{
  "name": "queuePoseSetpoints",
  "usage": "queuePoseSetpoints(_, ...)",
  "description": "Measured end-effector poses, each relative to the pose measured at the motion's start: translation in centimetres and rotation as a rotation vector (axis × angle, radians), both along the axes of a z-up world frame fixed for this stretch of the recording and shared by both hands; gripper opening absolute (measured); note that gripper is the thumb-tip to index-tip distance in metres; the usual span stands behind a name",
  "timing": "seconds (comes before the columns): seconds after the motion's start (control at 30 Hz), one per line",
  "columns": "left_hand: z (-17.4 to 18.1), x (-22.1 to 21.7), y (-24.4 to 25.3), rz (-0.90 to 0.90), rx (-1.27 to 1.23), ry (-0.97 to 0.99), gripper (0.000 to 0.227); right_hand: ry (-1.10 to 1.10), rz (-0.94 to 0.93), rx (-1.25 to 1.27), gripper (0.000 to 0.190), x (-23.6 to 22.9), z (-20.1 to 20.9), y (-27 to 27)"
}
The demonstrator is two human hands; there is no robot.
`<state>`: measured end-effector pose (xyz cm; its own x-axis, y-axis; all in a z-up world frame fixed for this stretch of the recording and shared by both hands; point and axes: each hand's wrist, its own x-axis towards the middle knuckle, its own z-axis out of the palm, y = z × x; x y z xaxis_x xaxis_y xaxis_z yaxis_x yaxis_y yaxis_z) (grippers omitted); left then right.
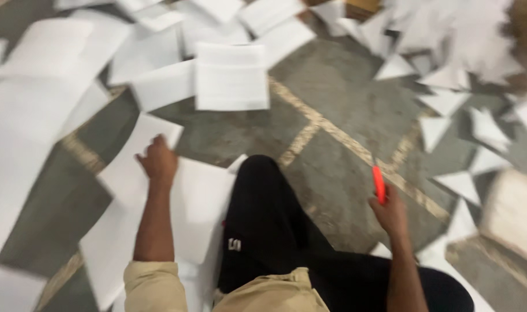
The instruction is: The person sits on the floor and uses a red utility knife to cut white foam sheets into triangular shapes. They repeatedly pick up a sheet, score it diagonally, and separate the pieces, accumulating a pile of cut triangles.
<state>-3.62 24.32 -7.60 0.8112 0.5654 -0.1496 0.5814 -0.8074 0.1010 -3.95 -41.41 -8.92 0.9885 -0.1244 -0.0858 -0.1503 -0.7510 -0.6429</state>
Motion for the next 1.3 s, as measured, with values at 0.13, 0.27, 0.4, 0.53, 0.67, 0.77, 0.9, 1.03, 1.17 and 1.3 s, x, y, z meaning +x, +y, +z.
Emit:
queuePoseSetpoints(0.13,3.5,4.0,-7.0,-0.275,0.081,-0.584,0.062,-0.152,-0.016,0.073,0.058,-1.6,-1.2,0.5)
queuePoseSetpoints(0.27,3.2,6.2,-23.3,-0.822,-0.268,-0.523,0.069,-0.035,-0.224,0.280,0.051,-2.7,-2.0,0.9)
queuePoseSetpoints(0.4,-4.0,7.0,-35.9,-1.245,-0.085,-0.423,0.068,-0.015,-0.301,0.363,0.046,-2.9,-1.7,1.9)
queuePoseSetpoints(0.53,-10.1,7.0,-38.7,-1.221,-0.198,0.223,0.064,0.120,-0.316,0.250,0.062,-4.3,-0.9,4.3)
queuePoseSetpoints(0.67,-8.2,11.8,-36.9,-0.941,-0.115,0.260,0.091,0.069,-0.083,0.036,0.072,-4.2,-1.1,8.0)
queuePoseSetpoints(0.77,-4.9,13.9,-34.7,-0.792,-0.155,0.405,0.121,0.186,-0.015,-0.029,0.074,-1.9,-1.7,11.3)
queuePoseSetpoints(0.9,-4.3,14.7,-35.6,-0.829,-0.166,0.465,0.134,0.118,0.060,-0.127,0.070,3.4,-3.9,13.5)
queuePoseSetpoints(1.03,-4.6,15.4,-36.5,-0.807,-0.143,0.519,0.138,0.046,0.126,-0.229,0.070,11.7,-6.9,14.2)
queuePoseSetpoints(1.17,-4.1,16.1,-36.5,-0.809,-0.162,0.593,0.142,0.124,0.116,-0.285,0.070,18.4,-7.7,14.5)
queuePoseSetpoints(1.3,-3.9,16.3,-36.2,-0.817,-0.179,0.570,0.142,0.183,0.109,-0.330,0.069,21.4,-8.5,14.7)
